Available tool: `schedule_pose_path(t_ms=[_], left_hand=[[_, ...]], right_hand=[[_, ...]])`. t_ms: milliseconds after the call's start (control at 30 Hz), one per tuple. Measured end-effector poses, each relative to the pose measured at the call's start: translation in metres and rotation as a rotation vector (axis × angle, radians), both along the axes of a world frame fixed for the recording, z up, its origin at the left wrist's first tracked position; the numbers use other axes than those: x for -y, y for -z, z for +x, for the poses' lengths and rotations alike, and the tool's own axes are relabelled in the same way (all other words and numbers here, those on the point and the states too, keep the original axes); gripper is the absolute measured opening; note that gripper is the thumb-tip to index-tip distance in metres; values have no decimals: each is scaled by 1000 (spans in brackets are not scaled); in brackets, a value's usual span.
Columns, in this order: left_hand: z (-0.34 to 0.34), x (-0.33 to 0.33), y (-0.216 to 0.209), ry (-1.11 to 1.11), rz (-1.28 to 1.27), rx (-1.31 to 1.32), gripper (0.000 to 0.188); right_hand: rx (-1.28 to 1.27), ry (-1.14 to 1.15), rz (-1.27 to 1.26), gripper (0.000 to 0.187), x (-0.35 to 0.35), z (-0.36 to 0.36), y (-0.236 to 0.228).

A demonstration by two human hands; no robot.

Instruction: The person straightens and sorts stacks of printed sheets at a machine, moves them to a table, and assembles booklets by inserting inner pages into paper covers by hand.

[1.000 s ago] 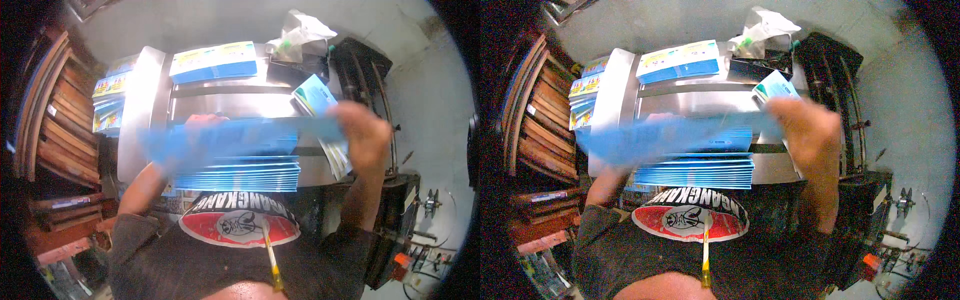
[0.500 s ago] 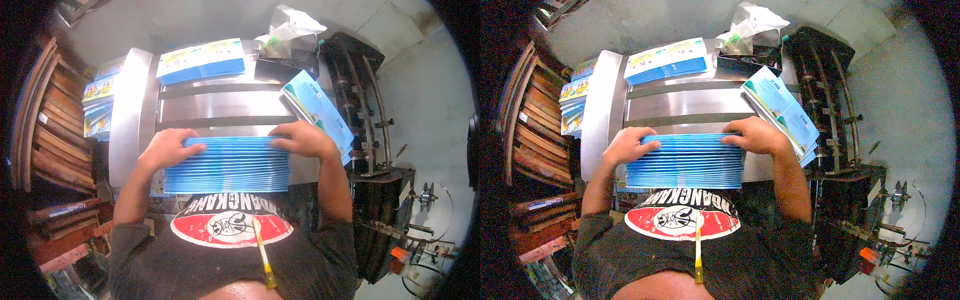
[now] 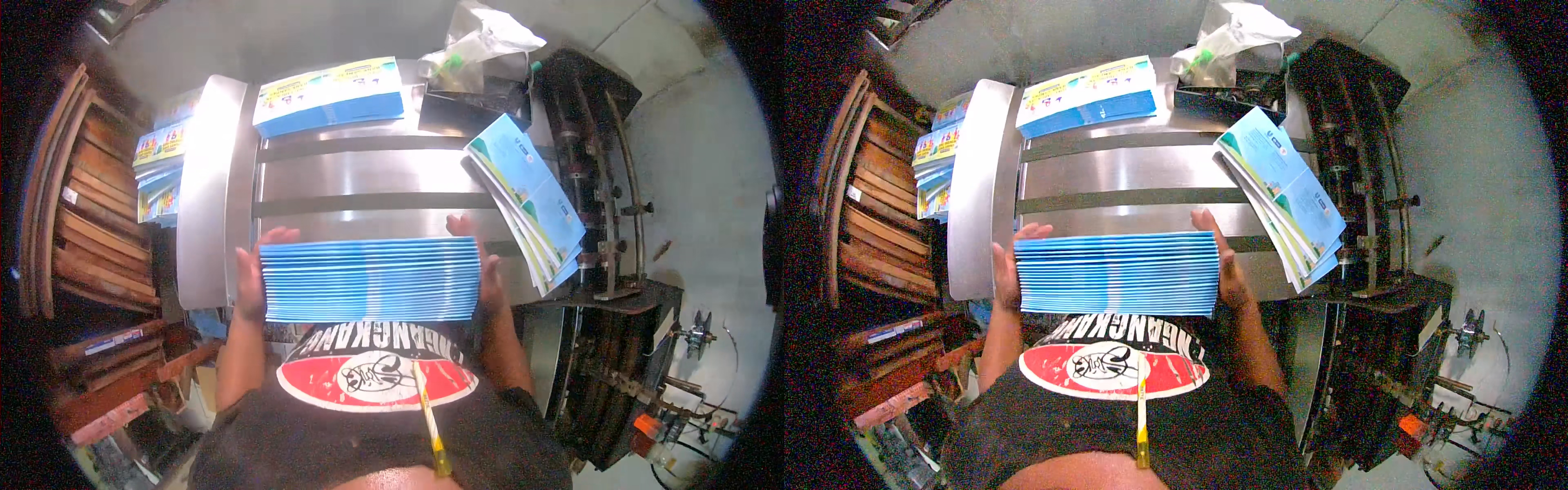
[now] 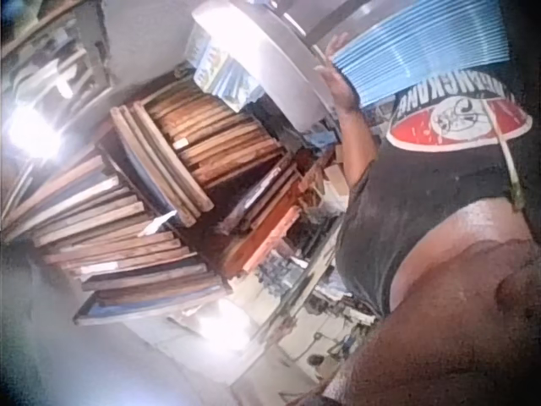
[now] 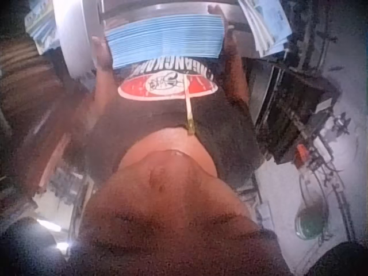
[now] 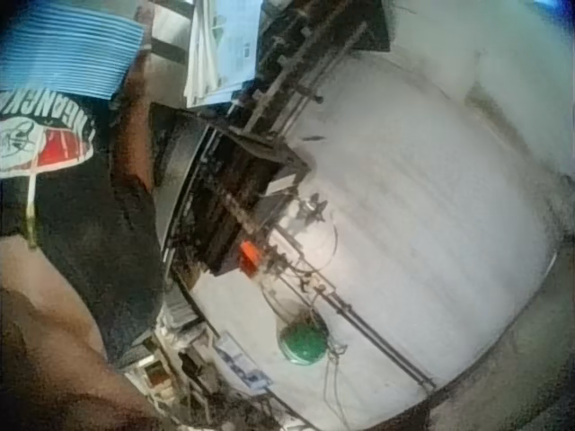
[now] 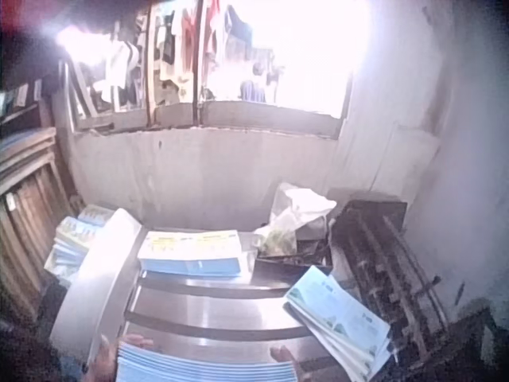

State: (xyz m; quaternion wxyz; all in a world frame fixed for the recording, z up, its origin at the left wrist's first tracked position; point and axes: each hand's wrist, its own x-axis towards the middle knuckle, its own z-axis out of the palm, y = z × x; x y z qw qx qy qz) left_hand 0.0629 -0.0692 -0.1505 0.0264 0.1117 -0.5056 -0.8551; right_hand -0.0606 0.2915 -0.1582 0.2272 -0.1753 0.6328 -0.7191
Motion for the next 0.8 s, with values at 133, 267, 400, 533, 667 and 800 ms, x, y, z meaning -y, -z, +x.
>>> schedule_pose_path(t_ms=[133, 267, 400, 533, 667, 800], left_hand=[[1, -12, -9, -14, -82, -4, 78], [18, -4, -5, -10, -90, 38, 75], [31, -4, 18, -8, 29, -104, 84], [22, -5, -7, -18, 82, -89, 88], [42, 13, -22, 296, -271, -32, 129], [59, -7, -28, 250, -425, 54, 140]], right_hand=[[43, 65, -94, 100, 7, 0, 4], [45, 74, -114, 102, 6, 12, 0], [148, 165, -149, 112, 13, 30, -6], [176, -4, -16, 130, 0, 14, -18], [-54, -358, 234, 149, -37, 10, -24], [5, -288, 183, 128, -39, 23, -24]])
